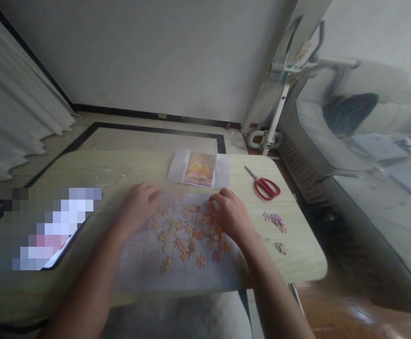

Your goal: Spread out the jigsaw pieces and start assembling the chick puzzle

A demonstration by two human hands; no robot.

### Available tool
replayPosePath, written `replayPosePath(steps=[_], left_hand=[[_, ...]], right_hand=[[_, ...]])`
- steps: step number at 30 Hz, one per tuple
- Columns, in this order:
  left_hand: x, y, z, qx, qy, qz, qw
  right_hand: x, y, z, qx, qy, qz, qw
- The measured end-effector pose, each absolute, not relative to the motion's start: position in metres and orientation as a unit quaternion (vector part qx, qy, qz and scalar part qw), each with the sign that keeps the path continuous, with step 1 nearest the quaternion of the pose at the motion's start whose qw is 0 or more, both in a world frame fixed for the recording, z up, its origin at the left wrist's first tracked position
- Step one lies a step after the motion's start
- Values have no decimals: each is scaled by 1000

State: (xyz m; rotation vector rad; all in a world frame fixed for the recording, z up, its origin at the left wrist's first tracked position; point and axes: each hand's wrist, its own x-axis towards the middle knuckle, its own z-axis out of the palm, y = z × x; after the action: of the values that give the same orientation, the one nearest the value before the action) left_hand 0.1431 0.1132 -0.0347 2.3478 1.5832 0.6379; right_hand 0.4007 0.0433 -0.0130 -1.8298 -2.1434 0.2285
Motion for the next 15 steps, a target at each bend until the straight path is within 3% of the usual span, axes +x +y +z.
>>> replayPosePath(steps=[15], left_hand=[[143,112,-32,788,550,248,128]], right_hand=[[402,42,-7,-656,-731,78,169]])
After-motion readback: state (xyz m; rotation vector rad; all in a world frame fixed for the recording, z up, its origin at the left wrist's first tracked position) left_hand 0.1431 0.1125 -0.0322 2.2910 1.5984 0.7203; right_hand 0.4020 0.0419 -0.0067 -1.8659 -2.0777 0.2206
